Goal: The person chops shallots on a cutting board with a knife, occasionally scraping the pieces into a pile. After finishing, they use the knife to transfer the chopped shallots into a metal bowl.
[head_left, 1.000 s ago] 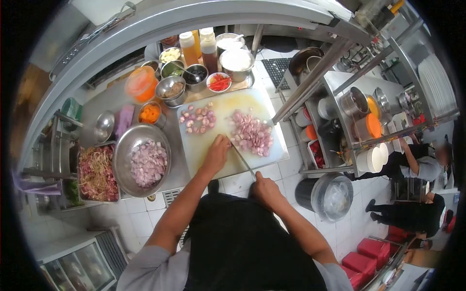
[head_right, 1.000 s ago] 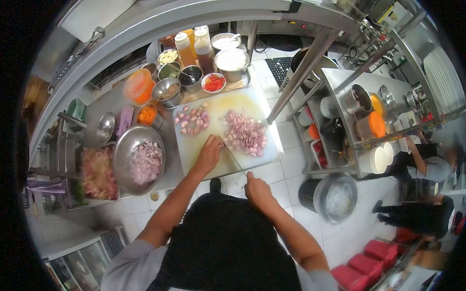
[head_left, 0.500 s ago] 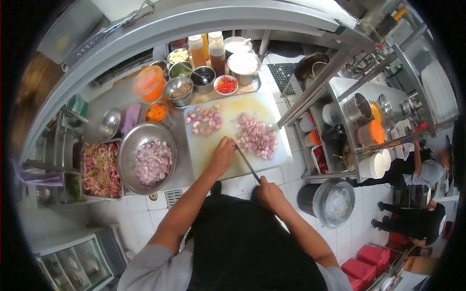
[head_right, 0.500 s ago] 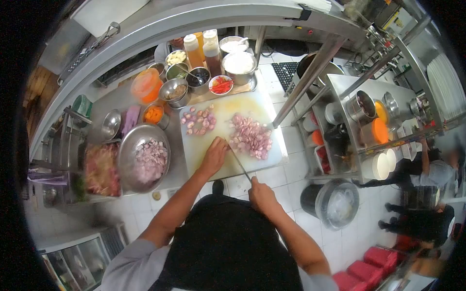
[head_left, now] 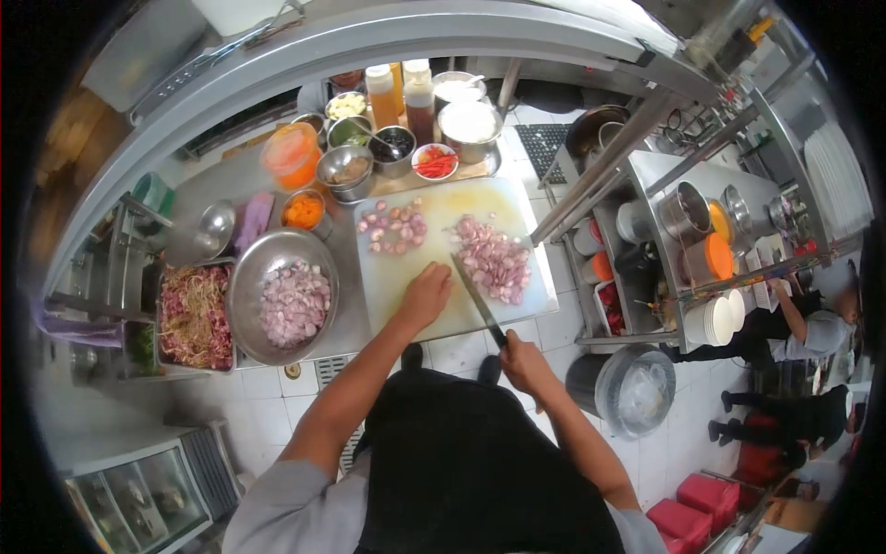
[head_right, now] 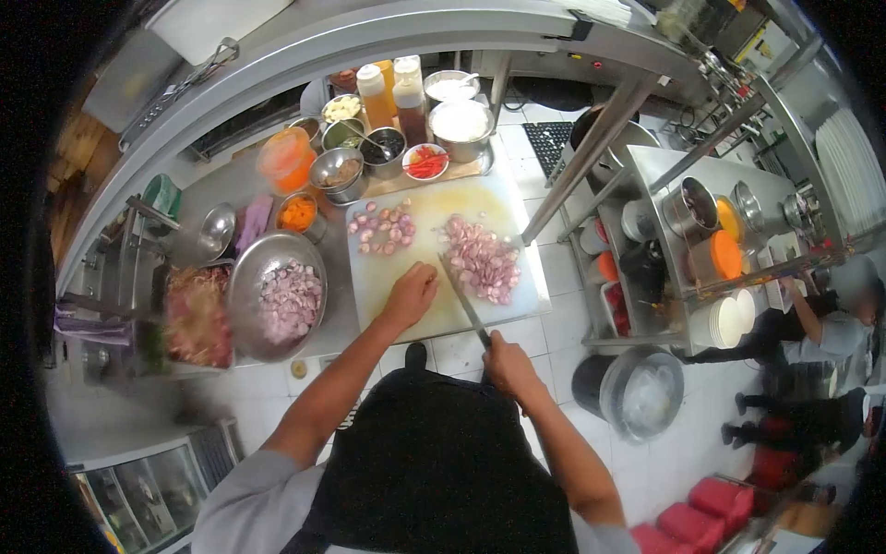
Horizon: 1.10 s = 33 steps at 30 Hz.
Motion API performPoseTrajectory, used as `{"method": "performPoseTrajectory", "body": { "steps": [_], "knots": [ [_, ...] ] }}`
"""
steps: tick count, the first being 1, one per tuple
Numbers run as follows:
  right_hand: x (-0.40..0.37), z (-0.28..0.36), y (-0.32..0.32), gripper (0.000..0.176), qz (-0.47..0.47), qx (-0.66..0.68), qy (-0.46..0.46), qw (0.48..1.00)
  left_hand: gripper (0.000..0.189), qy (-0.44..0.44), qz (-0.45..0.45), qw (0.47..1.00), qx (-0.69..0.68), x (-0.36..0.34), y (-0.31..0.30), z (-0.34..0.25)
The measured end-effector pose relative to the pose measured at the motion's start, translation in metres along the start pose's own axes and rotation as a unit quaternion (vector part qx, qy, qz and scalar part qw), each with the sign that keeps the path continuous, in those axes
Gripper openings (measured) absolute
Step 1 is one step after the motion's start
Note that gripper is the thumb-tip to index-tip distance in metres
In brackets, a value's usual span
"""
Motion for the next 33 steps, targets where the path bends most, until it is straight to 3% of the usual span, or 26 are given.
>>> {"method": "performPoseTrajectory", "body": {
  "steps": [1, 5, 22, 33],
  "knots": [
    [0.0, 0.004, 0.004, 0.025, 0.001, -0.013, 0.008, 1.0, 0.011, -0.047, 0.0, 0.999, -0.018, -0.002, 0.002, 0.006],
    [0.01, 0.0, 0.022, 0.023, -0.021, -0.032, 0.005, 0.999, 0.008, -0.036, -0.055, 0.992, -0.105, -0.006, 0.006, 0.006],
    [-0.011, 0.026, -0.002, 0.023, -0.005, -0.05, 0.012, 0.999, 0.01, -0.01, -0.011, 0.998, -0.053, -0.004, 0.004, 0.0],
    [-0.004, 0.016, 0.012, 0.028, -0.002, -0.071, -0.025, 0.997, 0.009, -0.006, -0.035, 0.998, -0.045, -0.01, 0.006, 0.001]
  ]
}}
Point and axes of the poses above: each hand's wrist, its own x-axis towards the middle knuckle, its own y-axis out of the palm, z = x × y, the point moved 6 cm from there along x, towards the middle knuckle, and after that the axes turned 5 degrees about y, right-handed, at the moved point
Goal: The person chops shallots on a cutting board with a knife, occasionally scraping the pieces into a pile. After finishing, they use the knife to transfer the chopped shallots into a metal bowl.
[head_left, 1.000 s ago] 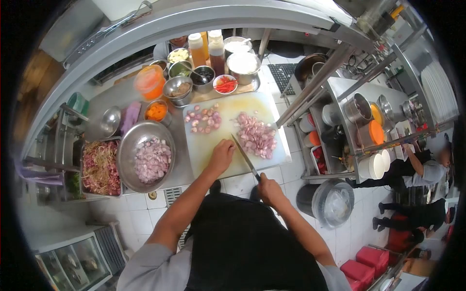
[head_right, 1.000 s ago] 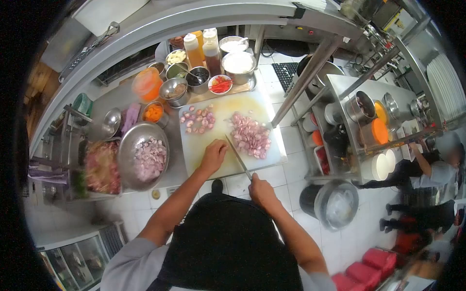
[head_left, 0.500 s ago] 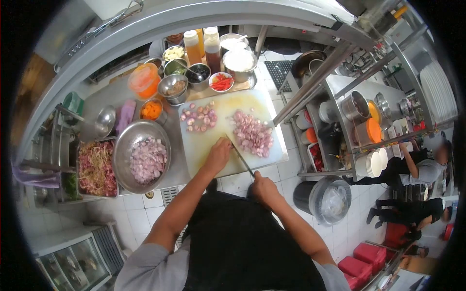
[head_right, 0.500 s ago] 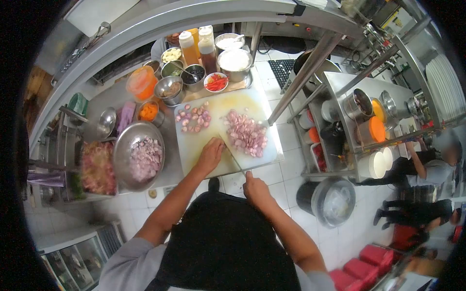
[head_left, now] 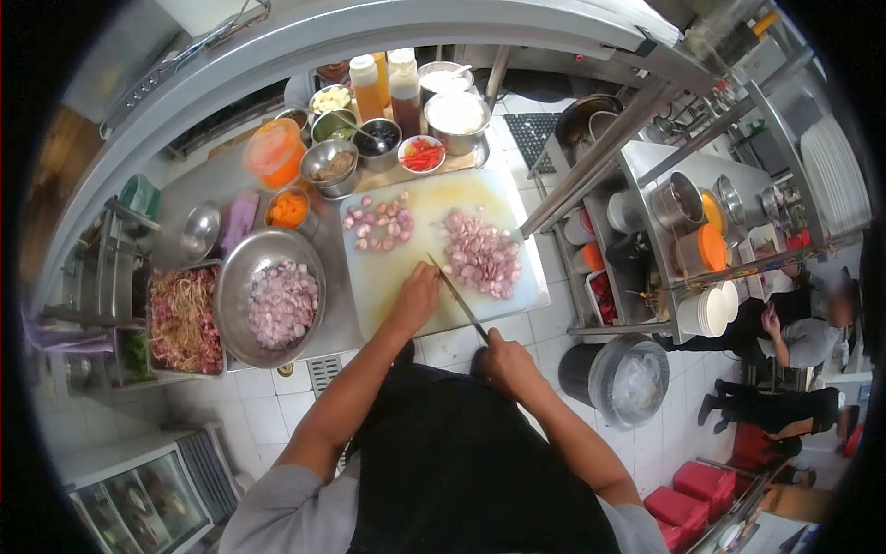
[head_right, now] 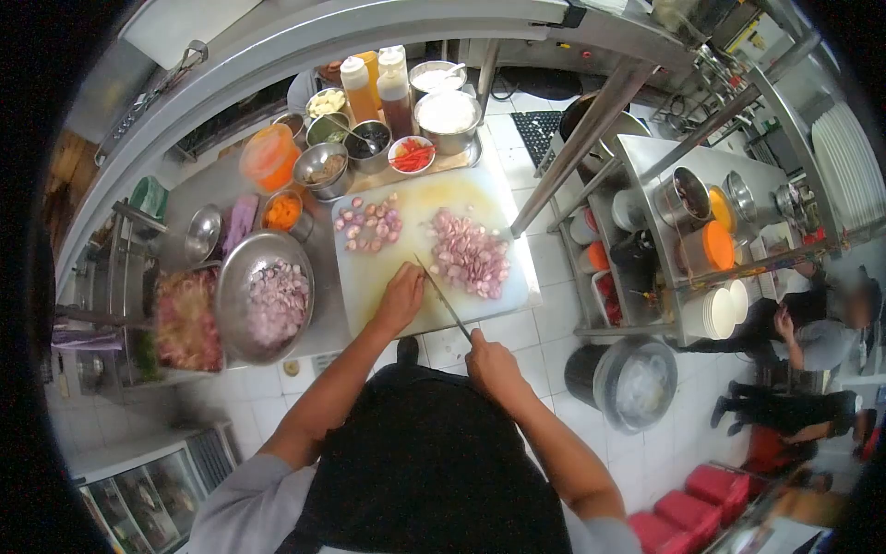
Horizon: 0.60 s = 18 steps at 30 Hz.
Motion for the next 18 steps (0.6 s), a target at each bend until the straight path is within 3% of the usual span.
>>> {"method": "performPoseTrajectory", "body": {
  "steps": [9, 12, 14, 16, 18],
  "knots": [
    [-0.001, -0.004, -0.011, 0.025, -0.021, 0.001, 0.01, 1.0, 0.009, 0.004, -0.01, 1.0, 0.014, 0.002, 0.0, -0.003],
    [-0.002, -0.016, 0.0, 0.024, -0.022, -0.008, -0.046, 0.999, 0.011, -0.001, -0.004, 1.0, 0.021, 0.0, -0.003, -0.007],
    [-0.008, -0.013, -0.018, 0.024, -0.022, 0.04, 0.036, 0.998, 0.014, -0.003, 0.007, 1.0, 0.029, 0.004, -0.005, -0.005],
    [-0.009, -0.01, -0.025, 0.025, -0.01, 0.052, 0.022, 0.998, 0.029, 0.013, -0.115, 0.99, 0.083, 0.007, -0.025, -0.002],
    [-0.011, -0.013, -0.022, 0.025, 0.007, 0.065, 0.012, 0.998, 0.033, 0.054, -0.135, 0.979, 0.14, 0.024, -0.043, 0.008]
  ]
}}
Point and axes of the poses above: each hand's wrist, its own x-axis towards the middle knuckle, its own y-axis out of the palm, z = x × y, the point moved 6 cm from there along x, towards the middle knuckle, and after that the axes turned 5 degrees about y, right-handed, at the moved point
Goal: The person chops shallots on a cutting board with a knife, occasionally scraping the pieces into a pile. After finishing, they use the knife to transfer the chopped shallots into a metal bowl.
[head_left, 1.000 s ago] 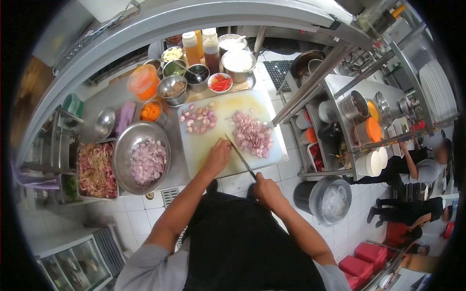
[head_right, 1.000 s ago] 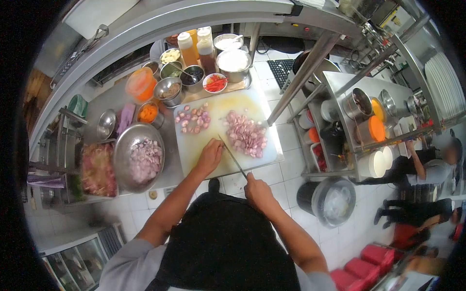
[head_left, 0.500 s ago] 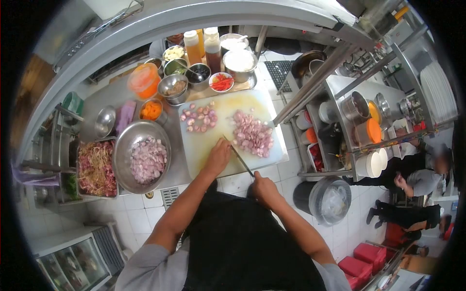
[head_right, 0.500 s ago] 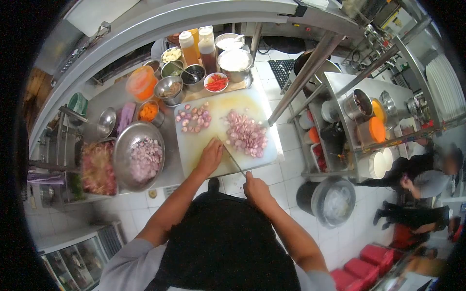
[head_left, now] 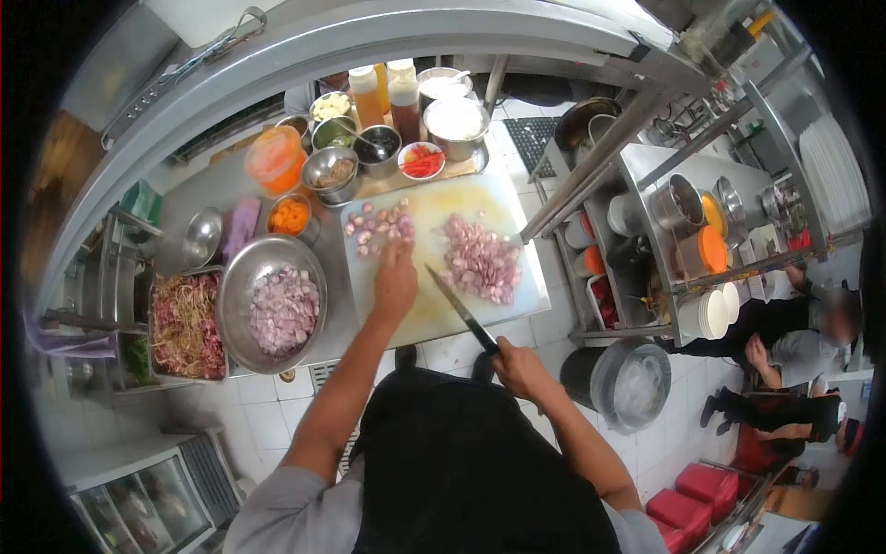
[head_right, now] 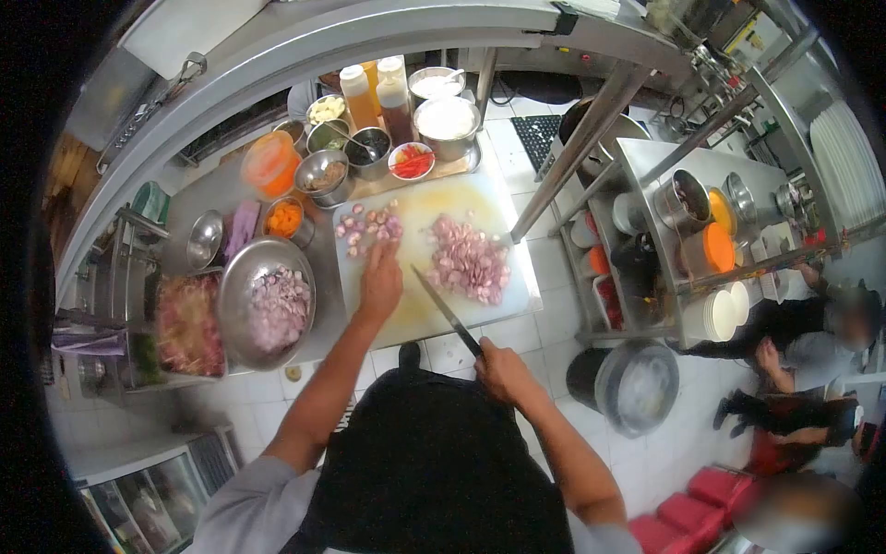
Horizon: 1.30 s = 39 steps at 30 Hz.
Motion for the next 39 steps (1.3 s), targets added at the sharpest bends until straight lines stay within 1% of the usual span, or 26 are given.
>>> {"method": "performPoseTrajectory", "body": {
  "steps": [1, 2, 3, 4, 5, 7, 8, 9, 10, 11, 13, 14, 16, 17, 19, 20, 24, 26, 28, 30, 32, 33, 35, 36, 38, 39],
  "knots": [
    [0.003, -0.001, 0.004, 0.026, 0.023, -0.001, -0.025, 0.999, 0.036, 0.044, -0.029, 0.997, 0.053, 0.009, -0.005, 0.005],
    [0.007, -0.002, 0.007, 0.027, 0.044, -0.002, -0.053, 0.998, 0.036, 0.046, -0.032, 0.997, 0.054, 0.014, -0.005, 0.011],
    [0.012, -0.005, 0.008, 0.027, 0.041, -0.003, -0.057, 0.998, 0.034, 0.034, 0.026, 0.996, 0.076, 0.019, 0.004, 0.02],
    [0.018, -0.01, 0.009, 0.027, 0.032, 0.001, -0.037, 0.999, 0.031, 0.02, 0.085, 0.991, 0.098, 0.022, 0.012, 0.027],
    [0.023, -0.015, 0.01, 0.027, 0.024, 0.007, -0.016, 1.0, 0.031, 0.022, 0.083, 0.991, 0.1, 0.022, 0.013, 0.031],
    [0.028, -0.017, 0.009, 0.027, 0.001, 0.013, -0.011, 1.0, 0.025, 0.006, 0.135, 0.984, 0.118, 0.023, 0.02, 0.033],
    [0.029, -0.019, 0.009, 0.027, -0.019, 0.017, -0.005, 1.0, 0.025, 0.009, 0.137, 0.983, 0.119, 0.02, 0.02, 0.032],
    [0.029, -0.016, 0.007, 0.027, -0.02, 0.021, -0.004, 1.0, 0.022, 0.006, 0.124, 0.989, 0.079, 0.016, 0.021, 0.032],
    [0.028, -0.012, 0.006, 0.027, -0.008, 0.02, -0.008, 1.0, 0.018, 0.003, 0.112, 0.993, 0.039, 0.012, 0.021, 0.032],
    [0.027, -0.009, 0.007, 0.027, 0.004, 0.019, -0.011, 1.0, 0.018, 0.007, 0.114, 0.993, 0.039, 0.01, 0.022, 0.033],
    [0.026, -0.004, 0.009, 0.028, -0.006, 0.022, -0.005, 1.0, 0.014, -0.03, 0.126, 0.991, -0.031, 0.006, 0.018, 0.03],
    [0.026, -0.001, 0.011, 0.028, -0.014, 0.022, -0.004, 1.0, 0.014, -0.03, 0.127, 0.991, -0.03, -0.001, 0.015, 0.024],
    [0.03, -0.001, 0.021, 0.028, -0.022, 0.016, -0.002, 1.0, 0.011, -0.044, 0.157, 0.981, -0.103, -0.012, 0.014, 0.003],
    [0.032, -0.003, 0.026, 0.028, -0.03, 0.01, 0.005, 0.999, 0.011, -0.044, 0.158, 0.981, -0.102, -0.014, 0.013, -0.002],
    [0.033, -0.001, 0.034, 0.028, -0.047, 0.001, -0.004, 0.999, 0.011, -0.054, 0.171, 0.971, -0.155, -0.023, 0.018, -0.011],
    [0.032, -0.001, 0.035, 0.028, -0.064, -0.013, -0.017, 0.998, 0.011, -0.056, 0.172, 0.971, -0.157, -0.026, 0.019, -0.015],
    [0.032, 0.003, 0.032, 0.029, -0.068, -0.036, -0.04, 0.996, 0.01, -0.048, 0.166, 0.973, -0.155, -0.026, 0.019, -0.024],
    [0.024, 0.004, 0.029, 0.029, -0.054, -0.037, -0.01, 0.998, 0.01, -0.053, 0.164, 0.972, -0.158, -0.028, 0.017, -0.026],
    [0.012, 0.006, 0.023, 0.028, -0.056, -0.035, -0.014, 0.998, 0.008, -0.04, 0.163, 0.976, -0.139, -0.025, 0.016, -0.027],
    [0.008, 0.009, 0.019, 0.026, -0.059, -0.032, -0.016, 0.998, 0.008, -0.048, 0.16, 0.975, -0.148, -0.026, 0.015, -0.027],
    [0.01, 0.01, 0.021, 0.024, -0.017, -0.036, 0.001, 0.999, 0.008, -0.052, 0.16, 0.973, -0.159, -0.027, 0.019, -0.028],
    [0.013, 0.004, 0.024, 0.024, -0.019, -0.036, 0.004, 0.999, 0.007, -0.042, 0.147, 0.975, -0.163, -0.027, 0.021, -0.026],
    [0.025, -0.002, 0.034, 0.024, -0.041, -0.024, -0.036, 0.998, 0.007, -0.033, 0.133, 0.977, -0.164, -0.026, 0.018, -0.026],
    [0.023, 0.002, 0.03, 0.024, -0.042, -0.022, -0.037, 0.998, 0.007, -0.046, 0.142, 0.975, -0.166, -0.026, 0.016, -0.028],
    [0.016, 0.008, 0.018, 0.028, -0.019, -0.041, 0.006, 0.999, 0.007, -0.06, 0.151, 0.972, -0.17, -0.025, 0.016, -0.03],
    [0.014, 0.008, 0.018, 0.028, -0.017, -0.042, 0.005, 0.999, 0.007, -0.056, 0.148, 0.973, -0.167, -0.024, 0.015, -0.03]
  ]
}}
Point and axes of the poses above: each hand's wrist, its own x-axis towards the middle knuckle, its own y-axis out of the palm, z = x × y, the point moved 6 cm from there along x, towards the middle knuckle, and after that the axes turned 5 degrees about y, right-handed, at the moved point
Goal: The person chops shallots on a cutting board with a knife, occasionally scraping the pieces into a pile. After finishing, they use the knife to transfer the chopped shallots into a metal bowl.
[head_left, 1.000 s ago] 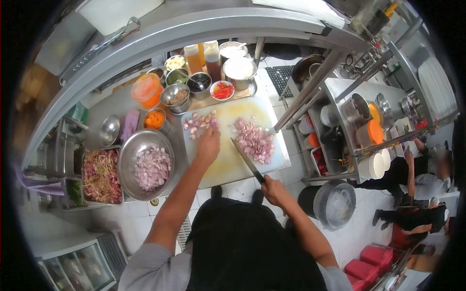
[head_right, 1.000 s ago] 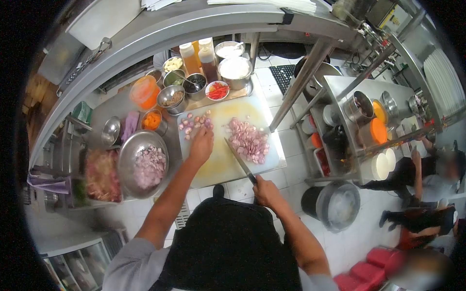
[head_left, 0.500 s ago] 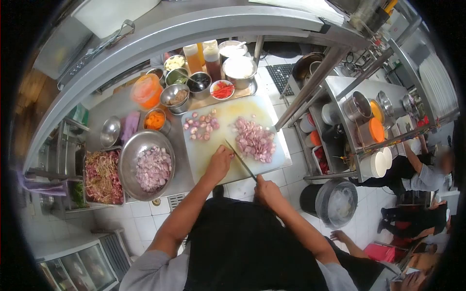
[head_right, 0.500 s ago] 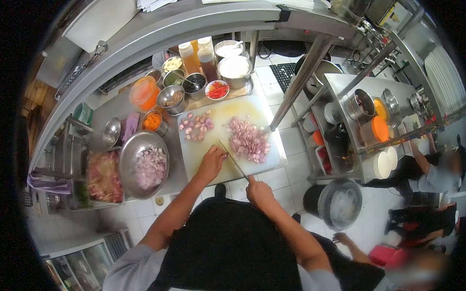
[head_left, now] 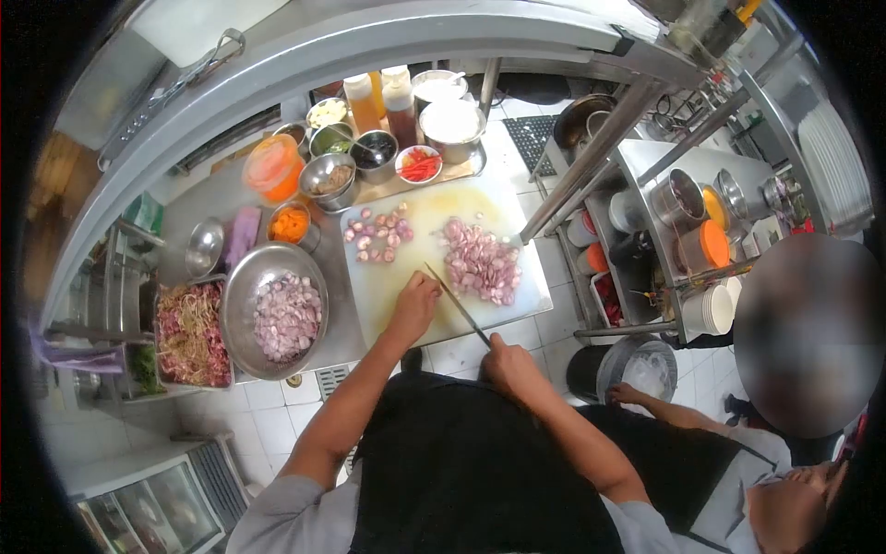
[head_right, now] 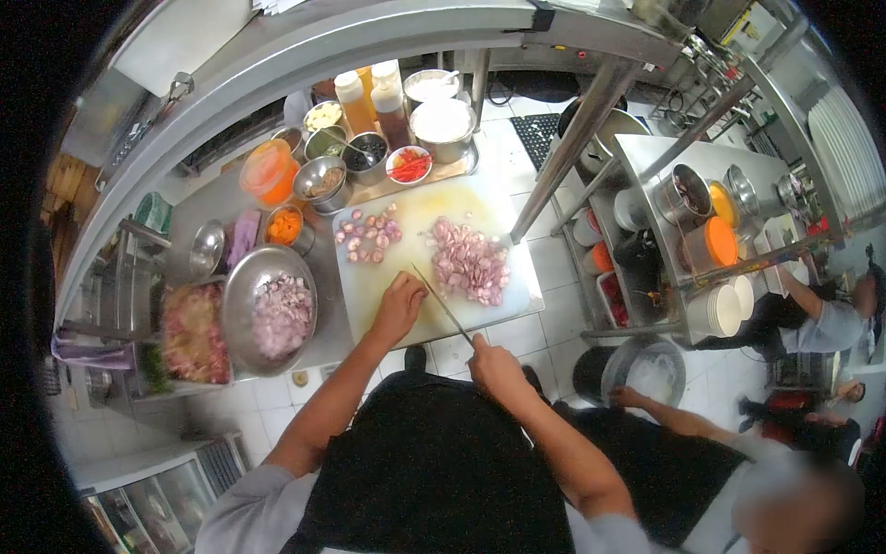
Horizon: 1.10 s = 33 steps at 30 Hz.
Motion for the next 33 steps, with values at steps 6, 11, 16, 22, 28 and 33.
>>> {"method": "performPoseTrajectory", "body": {
  "steps": [6, 11, 16, 22, 28, 33],
  "knots": [
    [0.017, -0.007, 0.011, 0.025, 0.002, 0.006, 0.018, 1.0, 0.009, -0.012, -0.007, 1.0, -0.003, -0.005, 0.003, -0.002],
    [0.031, -0.033, 0.003, 0.036, 0.103, 0.12, 0.01, 0.987, 0.012, 0.033, -0.041, 0.999, 0.012, -0.01, 0.01, -0.007],
    [0.019, -0.023, -0.005, 0.035, 0.046, 0.069, 0.0, 0.997, 0.016, 0.063, -0.057, 0.991, 0.106, 0.0, 0.023, 0.001],
    [0.013, -0.013, 0.004, 0.027, -0.021, -0.016, 0.008, 1.0, 0.008, 0.011, -0.065, 0.998, -0.017, -0.007, 0.02, 0.011],
    [-0.016, -0.005, -0.011, 0.022, -0.023, -0.033, 0.002, 0.999, 0.007, 0.032, -0.048, 0.998, 0.008, -0.003, 0.02, 0.011],
    [0.008, -0.018, 0.013, 0.022, -0.041, -0.027, -0.036, 0.998, 0.006, 0.059, -0.064, 0.996, 0.006, 0.0, 0.02, 0.006]
  ]
}}
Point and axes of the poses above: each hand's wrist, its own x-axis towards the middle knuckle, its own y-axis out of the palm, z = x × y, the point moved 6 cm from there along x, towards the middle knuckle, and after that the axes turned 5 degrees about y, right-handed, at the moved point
